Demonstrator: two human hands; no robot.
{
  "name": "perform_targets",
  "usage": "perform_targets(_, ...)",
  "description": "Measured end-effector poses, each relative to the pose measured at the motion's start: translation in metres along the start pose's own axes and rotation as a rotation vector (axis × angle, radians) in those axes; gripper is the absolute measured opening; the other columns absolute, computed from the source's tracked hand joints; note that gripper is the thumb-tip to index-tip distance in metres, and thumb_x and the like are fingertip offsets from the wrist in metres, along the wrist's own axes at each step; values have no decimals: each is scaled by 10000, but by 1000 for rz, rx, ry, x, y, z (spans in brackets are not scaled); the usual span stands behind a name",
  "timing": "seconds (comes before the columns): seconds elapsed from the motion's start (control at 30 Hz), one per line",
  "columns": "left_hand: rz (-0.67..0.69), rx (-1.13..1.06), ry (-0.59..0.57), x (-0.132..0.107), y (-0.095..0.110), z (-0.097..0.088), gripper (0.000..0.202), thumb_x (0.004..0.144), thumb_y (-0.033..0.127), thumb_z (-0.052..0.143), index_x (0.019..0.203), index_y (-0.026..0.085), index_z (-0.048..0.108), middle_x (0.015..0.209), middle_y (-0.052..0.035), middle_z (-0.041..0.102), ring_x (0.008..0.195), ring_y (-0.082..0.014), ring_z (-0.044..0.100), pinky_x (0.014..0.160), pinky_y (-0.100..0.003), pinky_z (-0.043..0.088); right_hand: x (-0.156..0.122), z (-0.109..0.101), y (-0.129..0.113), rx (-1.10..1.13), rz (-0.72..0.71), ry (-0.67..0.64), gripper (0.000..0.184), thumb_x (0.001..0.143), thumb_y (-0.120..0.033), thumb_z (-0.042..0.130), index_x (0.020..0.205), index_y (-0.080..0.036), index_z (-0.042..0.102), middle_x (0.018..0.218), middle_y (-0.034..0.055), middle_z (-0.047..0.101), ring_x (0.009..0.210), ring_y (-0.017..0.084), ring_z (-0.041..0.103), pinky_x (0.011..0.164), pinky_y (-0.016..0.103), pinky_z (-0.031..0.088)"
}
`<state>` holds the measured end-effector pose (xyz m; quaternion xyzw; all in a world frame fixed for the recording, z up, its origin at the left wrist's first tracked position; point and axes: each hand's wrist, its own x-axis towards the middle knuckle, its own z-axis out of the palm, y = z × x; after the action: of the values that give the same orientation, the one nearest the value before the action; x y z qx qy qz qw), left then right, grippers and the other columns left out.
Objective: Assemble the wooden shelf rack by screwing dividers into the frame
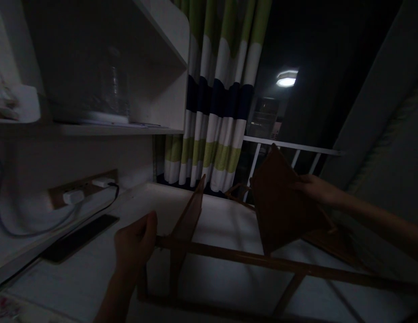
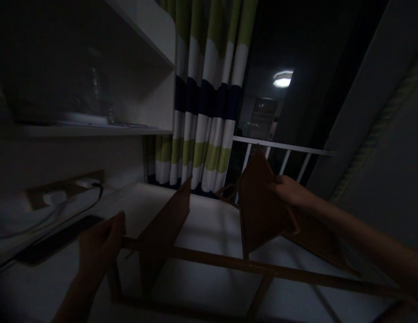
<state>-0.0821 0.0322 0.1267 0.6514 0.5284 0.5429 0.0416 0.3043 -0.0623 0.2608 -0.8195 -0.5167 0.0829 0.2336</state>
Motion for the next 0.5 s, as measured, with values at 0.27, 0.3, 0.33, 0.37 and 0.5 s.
perform_targets(0.27, 48, 44, -27, -3, 2, -9, 424, 791, 399, 365, 455, 151, 437, 385, 27, 374, 387, -75, 409, 452, -199, 276, -12, 52, -10, 6, -61, -157, 224, 791, -187, 424, 883, -91, 604, 825, 64, 633, 713, 168, 599, 545, 198, 421)
perform_targets(0.3, 60, 51, -30, -3, 1, -10, 421, 790, 393, 366, 455, 150, 442, 386, 27, 379, 387, -75, 410, 453, -199, 272, -13, 57, -10, 2, -69, -170, 227, 794, -181, 419, 891, -92, 604, 827, 61, 633, 716, 165, 598, 551, 198, 422)
perform_targets(0.33, 70, 58, -30, -2, 0, -10, 422, 788, 392, 367, 451, 149, 441, 384, 27, 378, 385, -75, 410, 451, -199, 268, -14, 61, -11, -4, -75, -180, 225, 797, -177, 417, 890, -92, 603, 829, 60, 633, 720, 161, 598, 561, 200, 424)
perform_targets(0.37, 76, 60, -28, -2, -1, -11, 428, 786, 393, 367, 440, 149, 434, 377, 27, 369, 376, -73, 404, 447, -200, 261, -16, 65, -12, -12, -81, -187, 218, 801, -176, 418, 883, -91, 601, 826, 60, 632, 724, 159, 596, 572, 205, 427)
perform_targets(0.5, 56, 38, -4, -1, -4, -16, 434, 782, 400, 373, 436, 146, 438, 374, 27, 358, 372, -72, 396, 445, -197, 259, -23, 76, -16, -42, -105, -199, 172, 816, -210, 462, 862, -102, 587, 842, 53, 626, 751, 146, 584, 628, 229, 440)
